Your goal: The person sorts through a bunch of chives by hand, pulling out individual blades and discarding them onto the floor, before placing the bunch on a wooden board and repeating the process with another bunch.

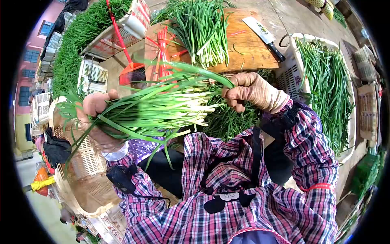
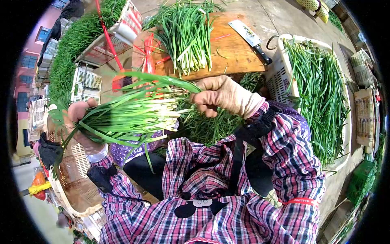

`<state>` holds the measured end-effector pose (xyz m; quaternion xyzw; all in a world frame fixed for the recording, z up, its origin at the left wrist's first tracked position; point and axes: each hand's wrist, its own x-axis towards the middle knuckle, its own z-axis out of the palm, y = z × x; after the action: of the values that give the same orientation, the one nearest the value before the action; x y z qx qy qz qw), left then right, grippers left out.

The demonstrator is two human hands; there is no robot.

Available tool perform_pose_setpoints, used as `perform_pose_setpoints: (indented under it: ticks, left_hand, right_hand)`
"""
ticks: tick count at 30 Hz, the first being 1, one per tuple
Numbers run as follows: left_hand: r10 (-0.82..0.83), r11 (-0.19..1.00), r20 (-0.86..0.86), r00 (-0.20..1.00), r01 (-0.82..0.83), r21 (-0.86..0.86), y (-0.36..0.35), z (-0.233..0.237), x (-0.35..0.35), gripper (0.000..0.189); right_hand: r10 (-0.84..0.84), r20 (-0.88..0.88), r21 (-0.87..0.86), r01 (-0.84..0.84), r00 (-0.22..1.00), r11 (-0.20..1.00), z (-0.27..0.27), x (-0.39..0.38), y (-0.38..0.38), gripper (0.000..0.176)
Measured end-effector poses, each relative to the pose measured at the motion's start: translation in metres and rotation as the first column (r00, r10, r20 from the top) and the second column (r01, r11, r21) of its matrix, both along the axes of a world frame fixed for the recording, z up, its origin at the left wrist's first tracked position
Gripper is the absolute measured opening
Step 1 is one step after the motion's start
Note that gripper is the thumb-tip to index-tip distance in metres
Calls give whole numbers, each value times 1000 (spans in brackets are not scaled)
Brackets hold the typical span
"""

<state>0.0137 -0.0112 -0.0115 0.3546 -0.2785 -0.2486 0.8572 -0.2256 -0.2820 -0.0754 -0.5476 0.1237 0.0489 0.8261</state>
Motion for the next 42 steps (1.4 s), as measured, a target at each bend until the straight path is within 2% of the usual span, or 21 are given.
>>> perform_pose_setpoints:
  ticks: [1,3,4,5,7,8,9,11,12,13,15,16,19,20,23,24,25,27,30,34,42]
  left_hand:
    - [1,1000,4,1000,-1,2,-3,3,-5,45]
    - [411,877,98,906,-423,230,-10,9,-18,47]
    - [252,949,177,951,-279,148,0,5,-7,47]
    - [253,948,188,949,-282,147,7,1,-1,47]
    - [356,915,107,928,-370,159,11,3,1,45]
    - [261,965,-11,965,-260,36,17,-1,7,41]
    - [258,966,-11,966,-257,39,22,-5,10,41]
    - [396,902,29,918,-394,173,31,-14,19,35]
    - [289,957,-186,939,-289,29,42,-22,26,30]
    - [287,958,-186,940,-286,31,42,-24,25,30]
    - [131,983,-266,955,-159,-90,42,-27,24,26]
    - [51,983,-299,953,-101,-152,41,-28,23,25]
    - [-73,974,-437,897,-31,-226,39,-27,15,25]
    - [151,978,-400,904,-196,-74,44,-33,16,23]
    - [125,991,-351,928,-134,0,52,-43,21,25]
    - [94,990,-455,885,-133,-55,50,-43,21,24]
    - [271,962,-400,876,-256,92,47,-46,14,22]
    - [46,988,-513,857,-114,-102,40,-44,10,20]
    - [-21,975,-655,755,-128,-179,60,-60,29,18]
    - [165,973,-602,781,-230,-32,62,-69,36,15]
    - [161,986,-516,841,-155,55,45,-64,27,20]
  right_hand:
    - [-12,-30,-19,11,999,1000,-3,-4,-4,21]
    - [-18,-154,-104,2,988,995,-26,-13,-13,20]
    - [-2,-229,-282,-64,973,957,-25,-17,-15,18]
    - [29,-296,-286,-117,955,951,-32,-24,-20,18]
    - [31,-386,-681,-307,922,665,-38,-35,-22,23]
    - [147,-295,-864,-329,944,381,-45,-47,-30,44]
    - [145,-296,-863,-329,944,384,-44,-51,-27,44]
    - [51,-143,-982,-148,988,118,-30,-60,-24,67]
    - [18,-225,-949,-223,974,223,-12,-59,-24,79]
    - [-64,-319,-915,-290,946,281,9,-58,-23,75]
    - [-170,-301,-803,-154,938,576,21,-71,-27,67]
    - [-203,-158,-766,10,966,642,24,-82,-27,58]
    - [-257,-176,-540,125,950,832,36,-109,-33,53]
    - [-309,-174,-509,184,935,841,38,-116,-33,55]
    - [-459,-214,-451,330,862,829,38,-138,-34,59]
    - [-490,-219,-454,357,844,816,38,-144,-36,60]
    - [-520,-223,-458,382,824,802,38,-149,-38,62]
    - [-590,-257,-446,448,765,775,38,-153,-37,63]
    - [-644,-232,-475,493,729,729,33,-160,-40,61]
    - [-653,-241,-470,503,718,726,28,-159,-43,59]
    - [-667,-286,-494,491,688,718,31,-155,-45,64]
